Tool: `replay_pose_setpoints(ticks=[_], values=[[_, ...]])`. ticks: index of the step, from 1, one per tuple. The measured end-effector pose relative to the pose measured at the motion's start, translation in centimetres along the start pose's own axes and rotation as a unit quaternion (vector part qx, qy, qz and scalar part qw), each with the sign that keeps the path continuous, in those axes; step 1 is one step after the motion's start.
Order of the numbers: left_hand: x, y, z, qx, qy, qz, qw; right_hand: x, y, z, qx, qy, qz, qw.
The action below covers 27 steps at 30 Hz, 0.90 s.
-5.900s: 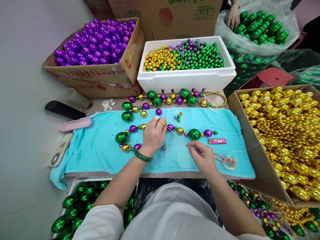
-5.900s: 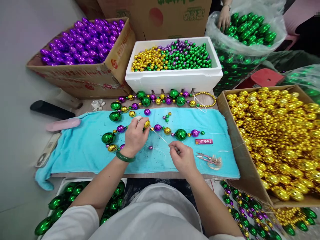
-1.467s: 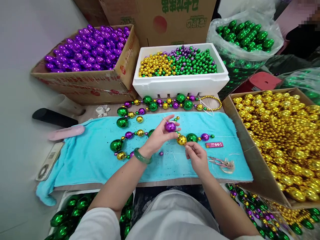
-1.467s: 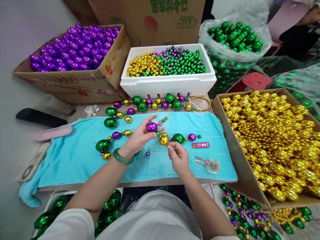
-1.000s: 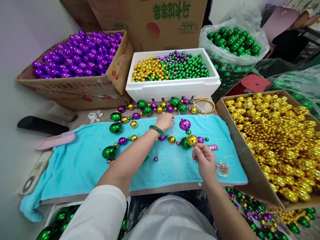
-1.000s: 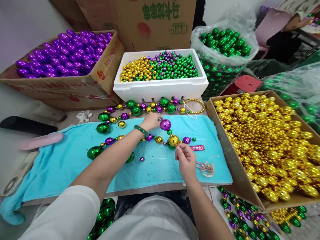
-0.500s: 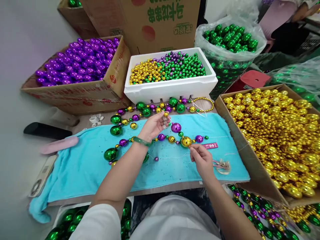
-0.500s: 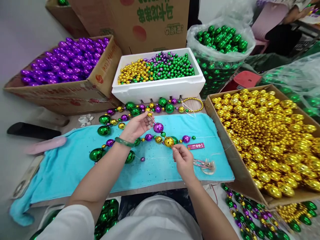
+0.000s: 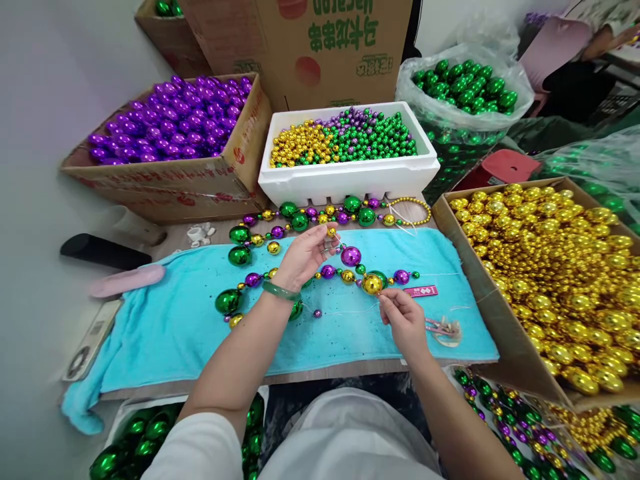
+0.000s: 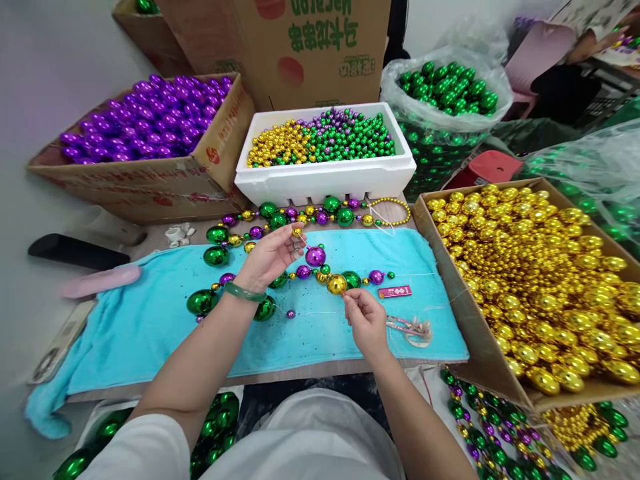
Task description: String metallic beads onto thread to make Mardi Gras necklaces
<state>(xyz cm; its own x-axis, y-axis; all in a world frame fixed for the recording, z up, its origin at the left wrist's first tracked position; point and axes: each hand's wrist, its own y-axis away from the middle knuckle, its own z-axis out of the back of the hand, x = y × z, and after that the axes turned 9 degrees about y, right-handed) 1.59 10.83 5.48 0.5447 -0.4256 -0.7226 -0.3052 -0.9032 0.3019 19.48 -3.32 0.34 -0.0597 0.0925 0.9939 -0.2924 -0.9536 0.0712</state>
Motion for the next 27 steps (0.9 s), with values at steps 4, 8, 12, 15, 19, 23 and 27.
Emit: replay_pose_setpoints(ticks=[4, 8, 12, 15, 19, 23, 27], values=[[0.0, 0.0, 0.1, 0.004, -0.015, -0.019, 1.0, 0.0, 0.0, 0.0, 0.002, 0.005, -0.004, 1.0], [-0.1, 0.1, 0.2, 0.008, -0.02, -0.039, 0.999, 0.1, 0.0, 0.1, 0.003, 0.003, -0.01, 1.0], [0.1, 0.2, 0.2, 0.002, -0.031, -0.052, 0.998, 0.1, -0.1, 0.1, 0.01, 0.008, -0.011, 1.0], [0.4, 0.4, 0.0, 0.013, -0.041, -0.037, 0.998, 0.0, -0.3, -0.1, 0.017, 0.002, -0.011, 1.0], [0.6, 1.0, 0.0, 0.022, -0.06, -0.024, 0.998, 0.0, -0.6, -0.3, 0.035, -0.036, -0.022, 0.998], [0.5, 1.6, 0.2, -0.009, -0.118, -0.077, 0.99, -0.5, -0.9, -0.3, 0.082, -0.048, -0.047, 0.994], [0.6, 2.4, 0.0, -0.013, -0.189, -0.117, 0.975, -1.8, -0.9, -0.1, 0.141, 0.003, -0.067, 0.988]])
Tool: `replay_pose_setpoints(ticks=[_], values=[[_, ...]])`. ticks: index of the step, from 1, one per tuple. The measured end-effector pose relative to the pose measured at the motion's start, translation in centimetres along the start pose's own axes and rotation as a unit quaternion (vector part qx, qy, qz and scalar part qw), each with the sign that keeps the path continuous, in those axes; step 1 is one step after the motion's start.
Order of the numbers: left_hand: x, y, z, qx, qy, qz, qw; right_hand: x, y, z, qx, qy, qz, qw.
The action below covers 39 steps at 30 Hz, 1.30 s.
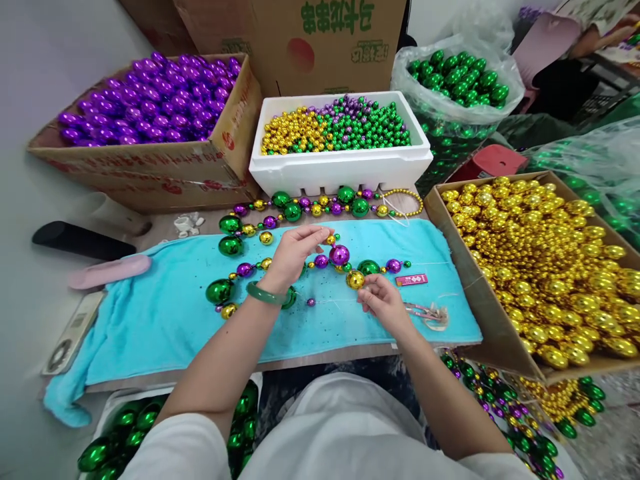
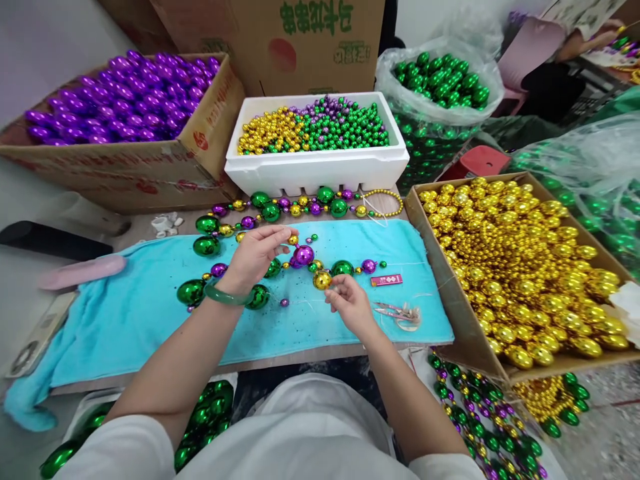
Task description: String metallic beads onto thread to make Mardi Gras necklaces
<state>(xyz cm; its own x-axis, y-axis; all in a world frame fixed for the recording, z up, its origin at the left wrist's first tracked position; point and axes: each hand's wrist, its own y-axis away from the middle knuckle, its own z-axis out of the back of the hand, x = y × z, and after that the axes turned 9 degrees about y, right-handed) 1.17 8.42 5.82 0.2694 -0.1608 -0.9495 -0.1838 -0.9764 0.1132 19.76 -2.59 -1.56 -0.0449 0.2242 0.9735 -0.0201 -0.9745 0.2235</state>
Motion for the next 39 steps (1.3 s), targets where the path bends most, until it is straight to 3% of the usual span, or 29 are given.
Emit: replay_pose_setpoints(ticks=[2, 5, 9, 16, 24, 29, 31, 34, 36, 39], values=[[-0.2, 0.4, -0.4, 0.014, -0.041, -0.025, 0.999, -0.5, 0.1, 0.3, 0.002, 0.07, 0.003, 0.998], [-0.4, 1.1, -1.2, 0.032, -0.086, -0.042, 0.995, -0.5, 0.2, 0.8, -0.046, 0.165, 0.03, 0.985], [-0.7, 2.1, -2.4, 0.051, -0.087, -0.051, 0.994, 0.9, -0.1, 0.5, -0.079, 0.133, 0.087, 0.984], [-1.8, 4.0, -3.8, 0.054, -0.048, -0.102, 0.992, 1.4, -1.6, -2.0, -0.037, 0.087, 0.096, 0.991], [-1.2, 4.4, -3.0, 0.021, -0.007, -0.132, 0.991, 0.8, -1.2, -1.9, 0.042, 0.128, 0.101, 0.986], [1.7, 5.4, -1.9, 0.088, -0.108, -0.096, 0.985, 0.9, -0.9, -1.7, -0.013, 0.024, 0.066, 0.997], [3.8, 6.2, -1.7, 0.14, -0.194, -0.073, 0.968, 1.4, -0.6, -1.6, -0.021, -0.013, 0.044, 0.999], [7.1, 7.5, -1.9, 0.188, -0.304, -0.091, 0.93, 2.6, 0.2, -1.5, -0.013, -0.053, 0.04, 0.998], [8.8, 8.6, -2.3, 0.178, -0.373, -0.126, 0.902, 3.7, 1.0, -1.4, -0.001, -0.077, 0.048, 0.996], [10.2, 10.1, -2.7, 0.118, -0.469, -0.175, 0.858, 5.7, 2.6, -0.8, -0.005, -0.103, 0.074, 0.992]])
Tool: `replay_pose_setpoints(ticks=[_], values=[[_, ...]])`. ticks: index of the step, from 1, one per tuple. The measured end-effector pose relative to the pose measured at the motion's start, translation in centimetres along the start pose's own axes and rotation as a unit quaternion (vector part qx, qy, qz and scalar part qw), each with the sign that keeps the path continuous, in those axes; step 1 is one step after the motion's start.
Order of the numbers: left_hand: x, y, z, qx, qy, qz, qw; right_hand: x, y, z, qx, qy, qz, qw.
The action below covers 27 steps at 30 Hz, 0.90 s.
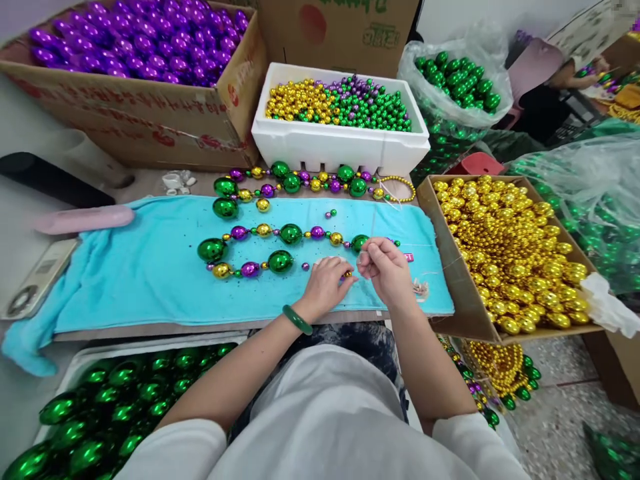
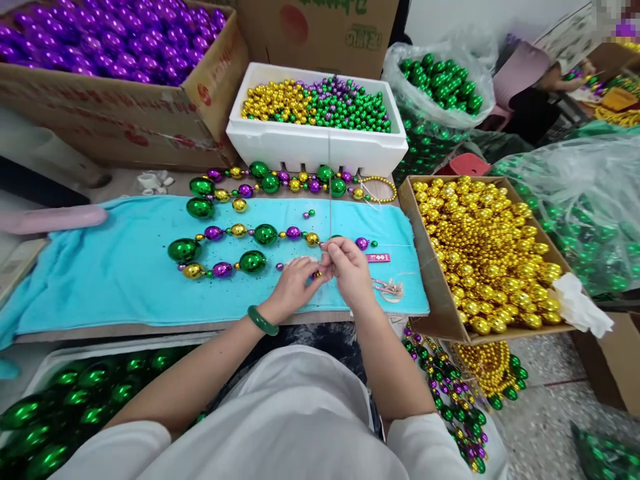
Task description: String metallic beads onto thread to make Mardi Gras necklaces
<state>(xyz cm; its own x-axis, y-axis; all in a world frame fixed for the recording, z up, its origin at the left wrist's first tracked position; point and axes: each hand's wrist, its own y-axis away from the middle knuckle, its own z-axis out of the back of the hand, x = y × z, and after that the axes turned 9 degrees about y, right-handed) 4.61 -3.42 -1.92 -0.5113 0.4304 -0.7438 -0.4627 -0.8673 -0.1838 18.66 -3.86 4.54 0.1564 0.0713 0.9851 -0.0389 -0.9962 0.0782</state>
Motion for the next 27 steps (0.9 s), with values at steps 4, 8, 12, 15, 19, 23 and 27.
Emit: replay_pose_setpoints(ticks=[4, 8, 12, 15, 19, 23, 27], values=[[0.5, 1.6, -0.1, -0.05, -0.113, 0.001, 0.992, 3.4, 1.3, 1.5, -0.047, -0.013, 0.093, 0.994], [2.1, 3.0, 0.9, -0.089, -0.168, -0.006, 0.982, 5.6, 1.9, 3.8, -0.116, -0.025, 0.173, 0.978], [3.9, 3.5, 2.2, -0.108, -0.204, 0.005, 0.973, 5.9, 2.0, 5.8, -0.159, -0.045, 0.154, 0.974], [5.2, 3.7, 3.5, -0.116, -0.238, 0.009, 0.964, 5.3, 1.7, 6.9, -0.204, -0.071, 0.154, 0.964], [7.1, 4.1, 5.4, -0.115, -0.298, -0.043, 0.947, 3.9, 1.2, 8.0, -0.224, -0.061, 0.143, 0.962], [9.2, 4.7, 7.8, -0.098, -0.348, -0.109, 0.926, 2.4, 0.3, 9.5, -0.263, -0.064, 0.109, 0.957], [10.9, 5.2, 10.3, -0.057, -0.375, -0.106, 0.919, 1.2, -0.4, 11.3, -0.316, -0.07, 0.091, 0.942]])
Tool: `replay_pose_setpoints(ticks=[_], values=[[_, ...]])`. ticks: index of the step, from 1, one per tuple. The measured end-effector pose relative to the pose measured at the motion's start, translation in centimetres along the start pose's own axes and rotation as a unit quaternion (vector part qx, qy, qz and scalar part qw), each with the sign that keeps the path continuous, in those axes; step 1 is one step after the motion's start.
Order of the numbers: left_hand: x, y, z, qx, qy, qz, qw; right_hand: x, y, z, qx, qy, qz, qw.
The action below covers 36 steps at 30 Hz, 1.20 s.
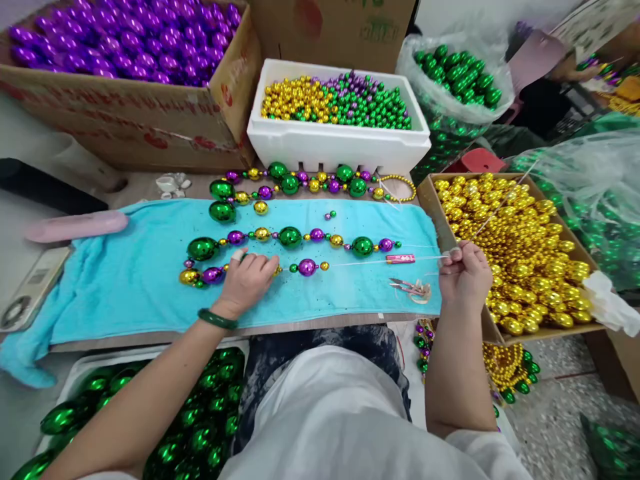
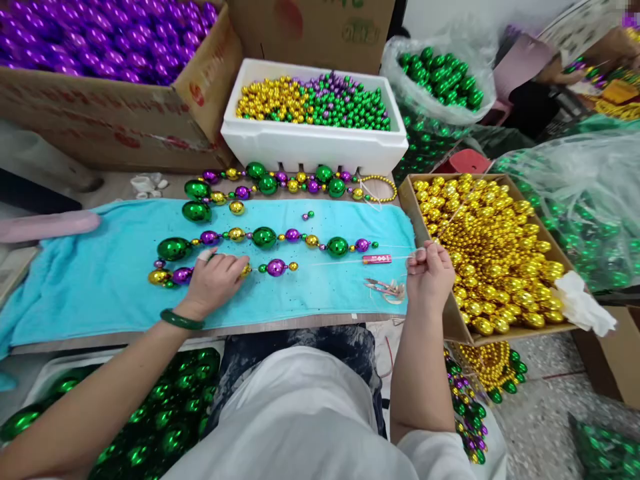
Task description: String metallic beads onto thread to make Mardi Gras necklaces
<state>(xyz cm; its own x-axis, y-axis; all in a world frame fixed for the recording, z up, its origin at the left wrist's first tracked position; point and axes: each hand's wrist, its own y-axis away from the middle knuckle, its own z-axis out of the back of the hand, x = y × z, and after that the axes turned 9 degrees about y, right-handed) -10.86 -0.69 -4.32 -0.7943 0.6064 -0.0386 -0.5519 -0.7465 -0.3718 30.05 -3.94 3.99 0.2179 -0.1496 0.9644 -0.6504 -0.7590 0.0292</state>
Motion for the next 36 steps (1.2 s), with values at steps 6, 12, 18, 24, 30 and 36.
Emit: replay_pose_setpoints(ticks=[6, 12, 18, 24, 30, 36], values=[[2.2, -0.1, 1.2, 0.081, -0.003, -0.075, 0.994, -1.7, -0.2, -0.6, 0.024, 0.055, 0.007, 0.998], [3.3, -1.1, 1.8, 0.119, 0.0, -0.122, 0.985, -1.2, -0.2, -1.9, 0.039, 0.107, 0.037, 0.993], [3.5, -1.2, 1.2, 0.104, 0.028, -0.106, 0.989, 0.4, -1.7, -0.2, 0.0, 0.068, -0.036, 0.997], [3.9, -1.9, 1.9, 0.124, 0.101, -0.066, 0.985, 0.8, -1.4, 0.4, 0.007, 0.084, -0.047, 0.995], [10.6, -6.2, 2.8, -0.025, 0.063, 0.335, 0.94, -1.2, 0.2, -1.7, 0.087, 0.111, -0.019, 0.99], [15.0, -8.3, 1.3, 0.082, 0.14, 0.491, 0.856, -2.7, 1.9, -3.8, 0.133, 0.156, -0.036, 0.978]])
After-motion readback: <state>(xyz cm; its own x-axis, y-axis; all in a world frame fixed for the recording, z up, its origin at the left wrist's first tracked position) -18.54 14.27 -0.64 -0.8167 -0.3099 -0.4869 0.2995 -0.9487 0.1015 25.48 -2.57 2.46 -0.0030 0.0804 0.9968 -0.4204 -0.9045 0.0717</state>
